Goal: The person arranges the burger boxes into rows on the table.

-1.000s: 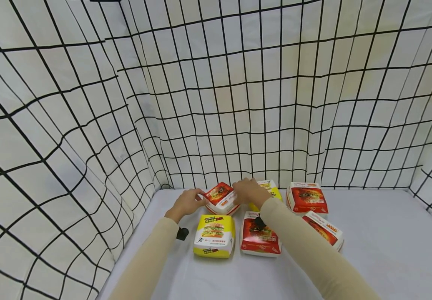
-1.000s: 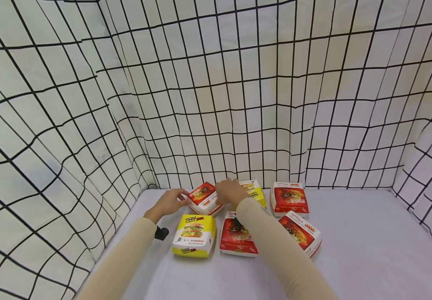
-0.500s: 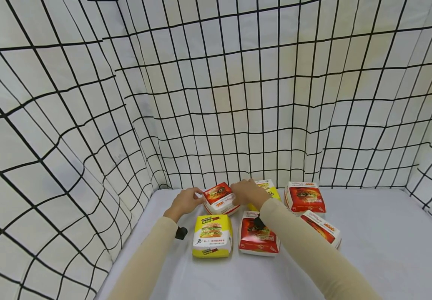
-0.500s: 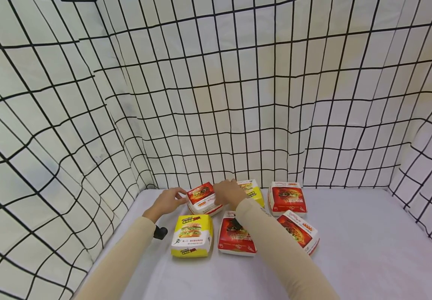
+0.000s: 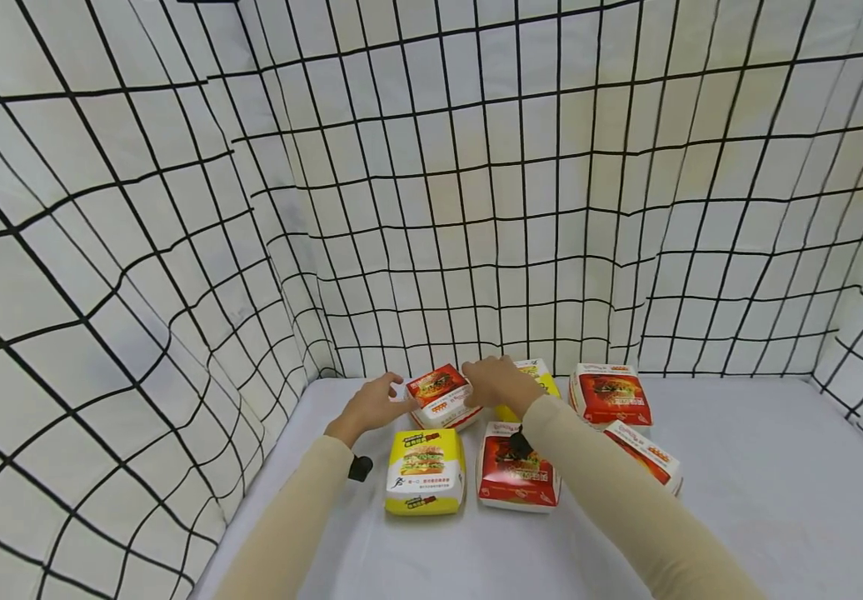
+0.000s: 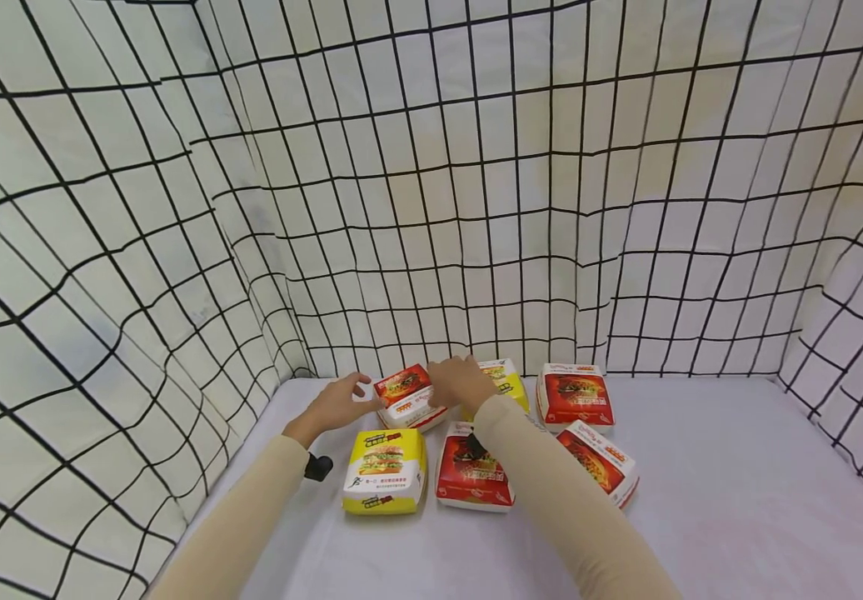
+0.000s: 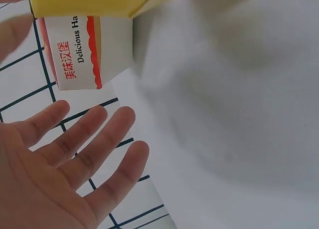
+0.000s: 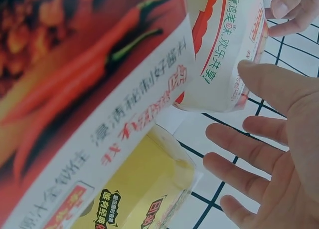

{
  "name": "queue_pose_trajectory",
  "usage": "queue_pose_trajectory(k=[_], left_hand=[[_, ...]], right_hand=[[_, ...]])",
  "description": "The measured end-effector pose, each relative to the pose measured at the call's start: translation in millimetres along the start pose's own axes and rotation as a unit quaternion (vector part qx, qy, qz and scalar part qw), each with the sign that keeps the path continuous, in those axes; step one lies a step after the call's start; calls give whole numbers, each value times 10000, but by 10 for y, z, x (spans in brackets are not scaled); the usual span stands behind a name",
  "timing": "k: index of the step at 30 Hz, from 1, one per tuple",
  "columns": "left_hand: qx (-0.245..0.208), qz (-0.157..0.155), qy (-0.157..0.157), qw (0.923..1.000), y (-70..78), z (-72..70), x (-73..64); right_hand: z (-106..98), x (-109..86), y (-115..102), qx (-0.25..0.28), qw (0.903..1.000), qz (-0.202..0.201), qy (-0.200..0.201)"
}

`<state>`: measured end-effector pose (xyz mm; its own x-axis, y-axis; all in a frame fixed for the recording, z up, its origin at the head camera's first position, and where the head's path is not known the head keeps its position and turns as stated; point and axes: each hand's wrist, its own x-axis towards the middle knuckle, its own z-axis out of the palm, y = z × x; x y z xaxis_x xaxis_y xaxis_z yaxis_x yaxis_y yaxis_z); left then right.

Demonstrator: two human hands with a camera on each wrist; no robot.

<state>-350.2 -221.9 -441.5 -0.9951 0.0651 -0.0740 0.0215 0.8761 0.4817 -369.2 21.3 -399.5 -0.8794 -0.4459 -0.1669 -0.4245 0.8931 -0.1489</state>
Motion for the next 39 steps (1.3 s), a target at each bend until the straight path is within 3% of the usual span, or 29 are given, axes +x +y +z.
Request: queue_pose_trajectory(k=[12, 24, 39], left_hand=[[-174, 157, -397, 9989, 70, 31, -30], [-271, 231, -483, 9982, 83, 13, -25], [-382, 603, -473, 9963, 6, 29, 7]], right_hand=[[78, 47, -27, 178, 9996, 39, -219], [91, 36, -59, -89, 9998, 57, -151], [56, -14, -51, -181, 9996, -93, -183]])
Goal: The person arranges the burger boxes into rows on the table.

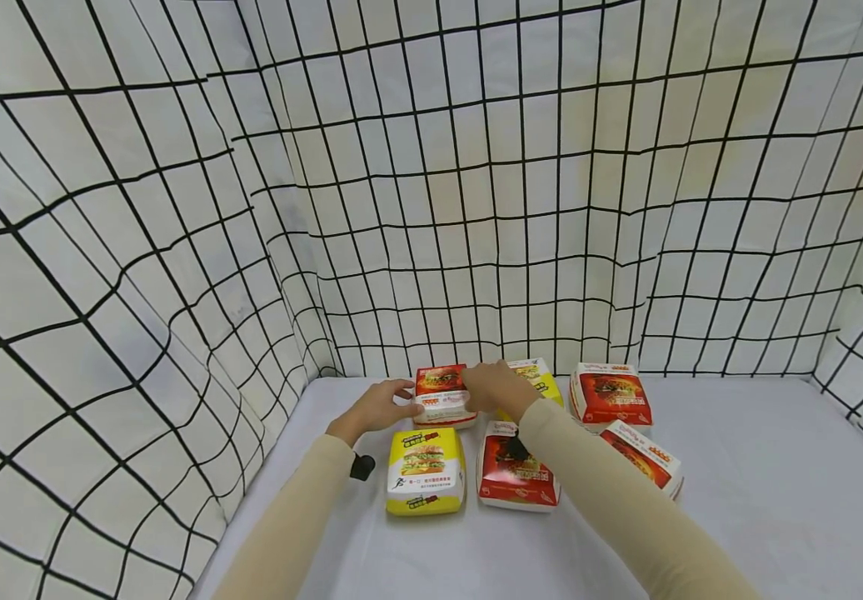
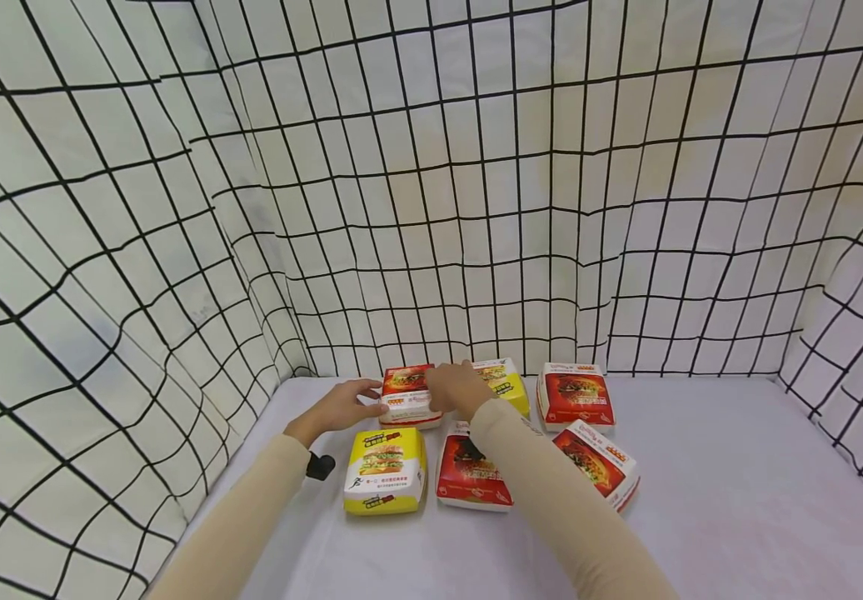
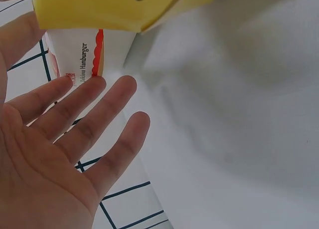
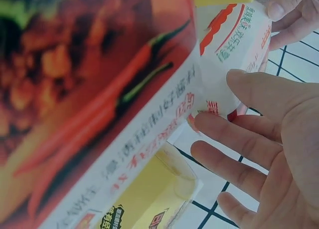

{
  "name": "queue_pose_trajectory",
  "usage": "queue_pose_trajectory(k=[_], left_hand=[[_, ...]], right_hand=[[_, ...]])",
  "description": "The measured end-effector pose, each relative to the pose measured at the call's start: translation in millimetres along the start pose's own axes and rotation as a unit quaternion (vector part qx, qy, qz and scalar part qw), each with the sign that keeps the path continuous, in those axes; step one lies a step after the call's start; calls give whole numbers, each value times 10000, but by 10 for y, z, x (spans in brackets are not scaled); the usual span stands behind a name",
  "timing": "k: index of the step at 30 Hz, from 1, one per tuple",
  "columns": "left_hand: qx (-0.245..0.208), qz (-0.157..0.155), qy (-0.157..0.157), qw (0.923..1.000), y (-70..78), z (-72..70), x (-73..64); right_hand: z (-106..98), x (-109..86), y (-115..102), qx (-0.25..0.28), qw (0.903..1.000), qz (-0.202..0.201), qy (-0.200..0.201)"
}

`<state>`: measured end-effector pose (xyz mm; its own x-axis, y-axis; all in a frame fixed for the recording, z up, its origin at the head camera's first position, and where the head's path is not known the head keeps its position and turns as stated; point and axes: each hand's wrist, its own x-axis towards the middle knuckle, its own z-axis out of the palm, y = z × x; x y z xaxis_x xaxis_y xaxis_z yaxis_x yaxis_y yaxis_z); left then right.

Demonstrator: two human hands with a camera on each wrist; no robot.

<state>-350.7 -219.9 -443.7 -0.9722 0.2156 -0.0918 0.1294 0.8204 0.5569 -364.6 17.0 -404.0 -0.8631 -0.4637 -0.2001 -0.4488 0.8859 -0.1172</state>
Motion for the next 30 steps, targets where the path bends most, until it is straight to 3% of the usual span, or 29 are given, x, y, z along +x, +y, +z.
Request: queue_pose_trajectory(k=[11, 17, 30], left_hand=[[41, -101, 141, 9998, -3, -28, 19], [83, -83, 34, 9999, 23, -21, 48], [95, -70, -27, 9999, 21, 4, 67]], right_hand=[[-18, 35, 85, 313, 9995, 51, 86], [4, 34, 67, 500, 9986, 162, -2], [17, 30, -2, 217, 9996, 171, 5]])
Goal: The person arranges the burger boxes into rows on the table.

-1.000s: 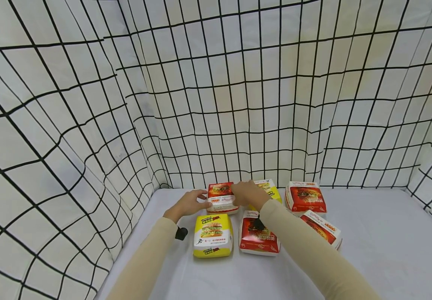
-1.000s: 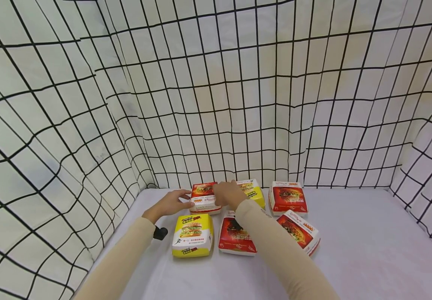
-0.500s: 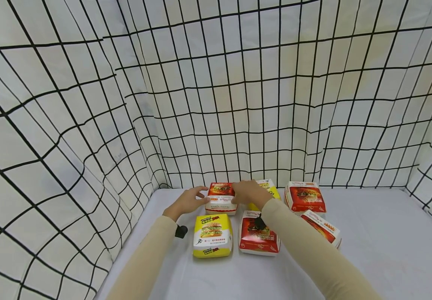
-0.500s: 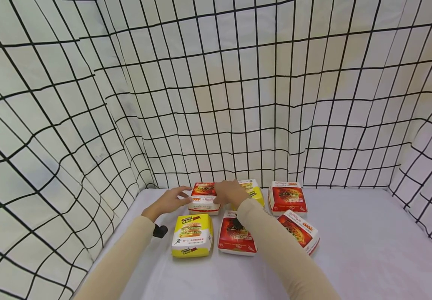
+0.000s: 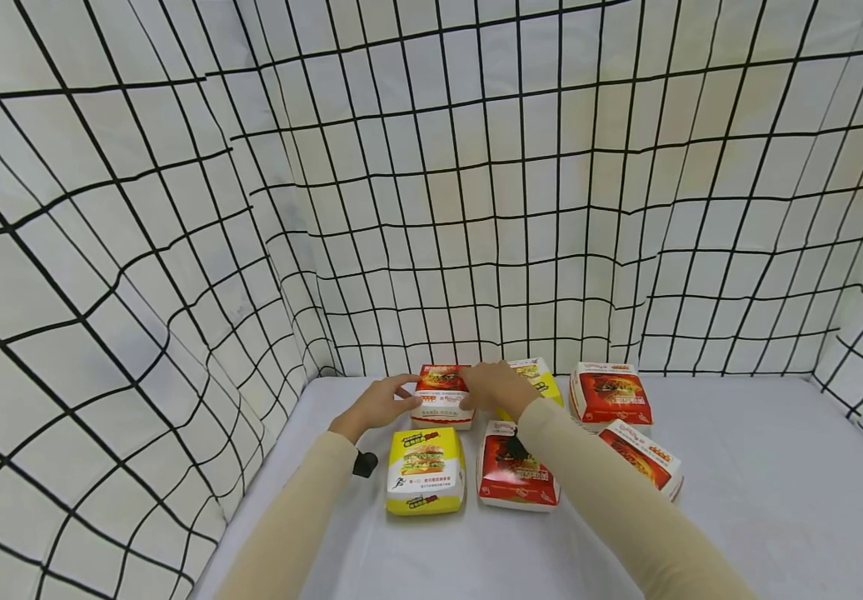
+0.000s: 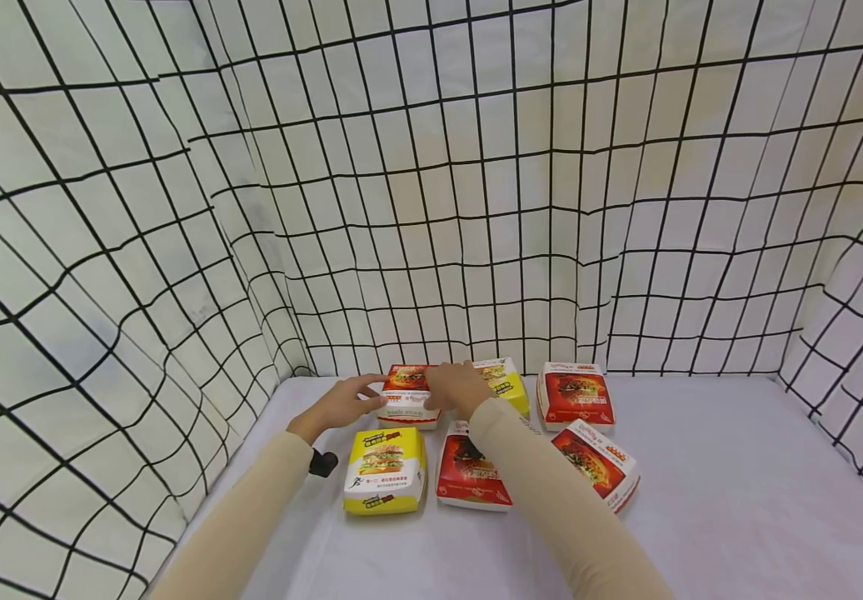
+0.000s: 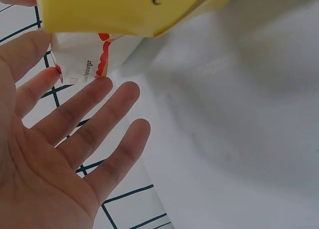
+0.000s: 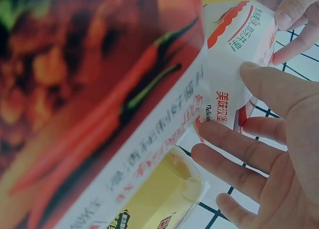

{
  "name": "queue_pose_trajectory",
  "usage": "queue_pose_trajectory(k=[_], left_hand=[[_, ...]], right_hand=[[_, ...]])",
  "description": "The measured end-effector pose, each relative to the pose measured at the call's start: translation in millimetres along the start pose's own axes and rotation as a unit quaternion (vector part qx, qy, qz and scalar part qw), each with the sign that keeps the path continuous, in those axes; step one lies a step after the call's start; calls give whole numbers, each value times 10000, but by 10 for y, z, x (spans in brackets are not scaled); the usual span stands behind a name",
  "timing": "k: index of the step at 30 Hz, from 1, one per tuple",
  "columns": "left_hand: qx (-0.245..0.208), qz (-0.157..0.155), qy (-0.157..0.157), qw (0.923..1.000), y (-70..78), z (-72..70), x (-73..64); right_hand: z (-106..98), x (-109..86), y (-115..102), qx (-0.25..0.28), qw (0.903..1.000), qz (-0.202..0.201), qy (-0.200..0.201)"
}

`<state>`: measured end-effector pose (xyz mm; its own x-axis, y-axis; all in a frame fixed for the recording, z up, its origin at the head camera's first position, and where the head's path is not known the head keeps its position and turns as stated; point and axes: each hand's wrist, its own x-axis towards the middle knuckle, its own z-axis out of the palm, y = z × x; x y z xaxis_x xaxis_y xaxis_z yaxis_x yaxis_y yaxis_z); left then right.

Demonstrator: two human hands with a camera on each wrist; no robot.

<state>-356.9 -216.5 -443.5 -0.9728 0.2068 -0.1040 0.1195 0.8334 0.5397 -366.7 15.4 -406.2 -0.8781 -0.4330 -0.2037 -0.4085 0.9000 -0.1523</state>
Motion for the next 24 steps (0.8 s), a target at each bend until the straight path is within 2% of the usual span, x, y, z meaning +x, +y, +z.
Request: queue_pose_trajectory(k=[17, 24], left_hand=[[-36, -68, 114, 9999, 16, 27, -31], [4, 24, 506, 9987, 23, -56, -136]], right_hand=[[8, -11, 8, 77, 9999, 106, 2], [-25, -59, 44, 202, 9998, 35, 80]])
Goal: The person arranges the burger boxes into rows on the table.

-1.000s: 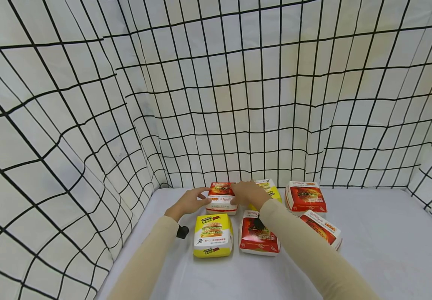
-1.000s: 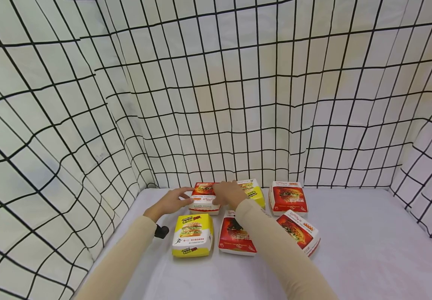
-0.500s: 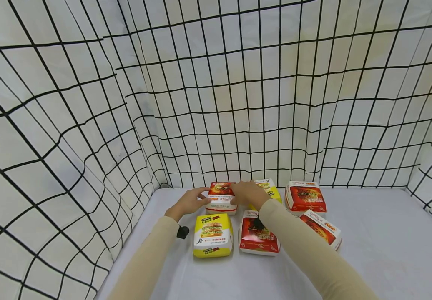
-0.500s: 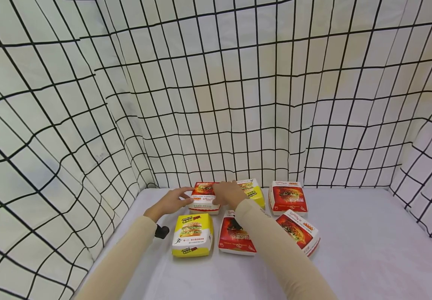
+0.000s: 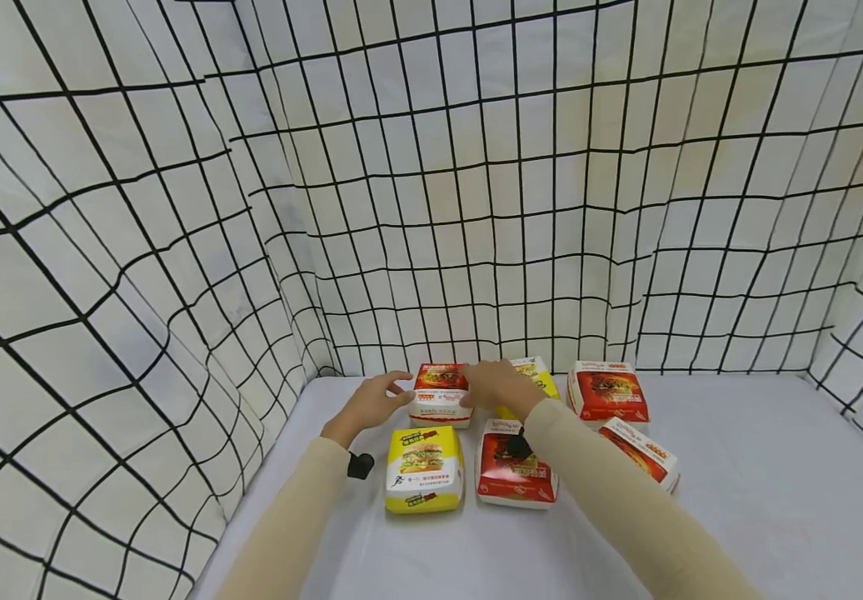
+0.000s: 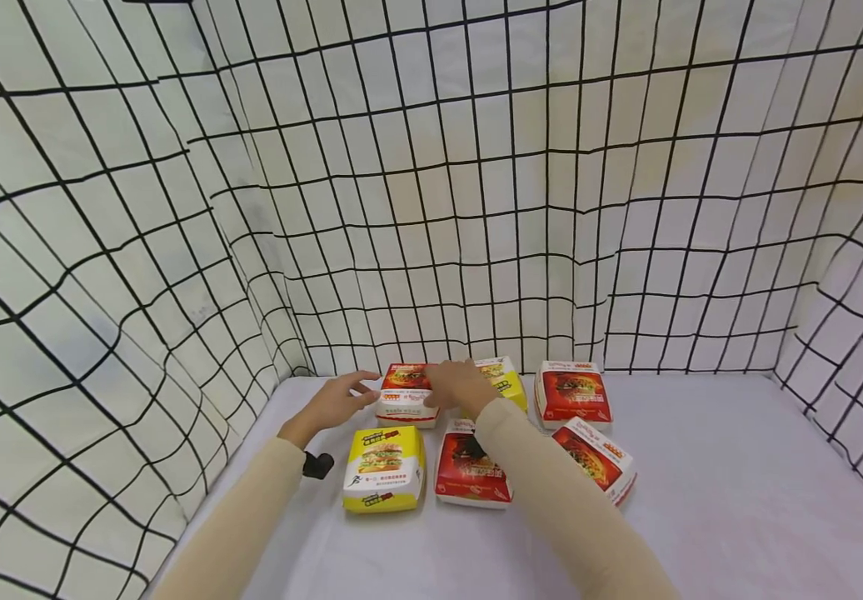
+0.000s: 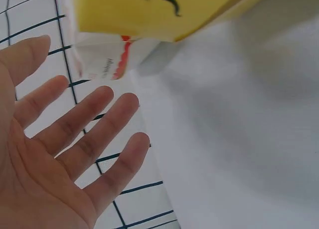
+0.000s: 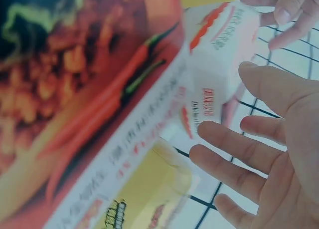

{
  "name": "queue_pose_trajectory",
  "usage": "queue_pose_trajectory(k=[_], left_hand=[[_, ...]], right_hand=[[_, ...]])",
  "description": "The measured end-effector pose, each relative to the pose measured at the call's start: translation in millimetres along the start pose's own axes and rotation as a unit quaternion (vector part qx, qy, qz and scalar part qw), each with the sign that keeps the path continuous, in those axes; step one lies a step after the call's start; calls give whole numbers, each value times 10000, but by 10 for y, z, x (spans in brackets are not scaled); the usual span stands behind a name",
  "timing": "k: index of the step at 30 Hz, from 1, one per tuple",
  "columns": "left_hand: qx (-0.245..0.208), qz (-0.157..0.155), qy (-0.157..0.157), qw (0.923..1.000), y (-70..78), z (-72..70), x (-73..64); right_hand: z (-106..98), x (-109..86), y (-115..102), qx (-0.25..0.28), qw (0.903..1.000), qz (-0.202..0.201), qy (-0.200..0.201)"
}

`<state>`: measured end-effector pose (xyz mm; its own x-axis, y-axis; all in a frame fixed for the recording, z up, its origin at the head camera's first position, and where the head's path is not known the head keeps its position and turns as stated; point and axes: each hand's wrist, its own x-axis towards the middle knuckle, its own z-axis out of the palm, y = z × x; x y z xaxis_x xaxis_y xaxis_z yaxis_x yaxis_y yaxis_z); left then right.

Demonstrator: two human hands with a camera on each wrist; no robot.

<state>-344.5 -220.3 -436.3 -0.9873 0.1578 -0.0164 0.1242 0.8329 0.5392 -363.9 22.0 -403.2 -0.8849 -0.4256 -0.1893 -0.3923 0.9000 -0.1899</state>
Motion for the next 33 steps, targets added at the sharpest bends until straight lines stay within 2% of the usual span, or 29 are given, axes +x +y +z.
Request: queue_pose_trajectory(k=[4, 10, 15, 22, 27, 33], left_hand=[[-49, 83, 202, 9998, 23, -91, -114], [-79, -4, 386, 9992, 16, -148, -360], [-145, 6, 585, 9982, -42, -110, -609], [-194, -134, 790, 9966, -89, -24, -881], [-333, -211, 685, 9969, -84, 16, -993], [-534, -304, 236, 9978, -85, 63, -1073]], right_hand=[[-51, -80, 22, -99, 9997, -204, 19], [-43, -267, -3, -165, 9983, -547, -100], [41, -481, -60, -170, 9958, -902, -25], [260, -787, -153, -106, 9925, -1162, 366], [466, -952, -215, 1, 9878, -1348, 776], [697, -1049, -252, 32, 9818, -1412, 1267]])
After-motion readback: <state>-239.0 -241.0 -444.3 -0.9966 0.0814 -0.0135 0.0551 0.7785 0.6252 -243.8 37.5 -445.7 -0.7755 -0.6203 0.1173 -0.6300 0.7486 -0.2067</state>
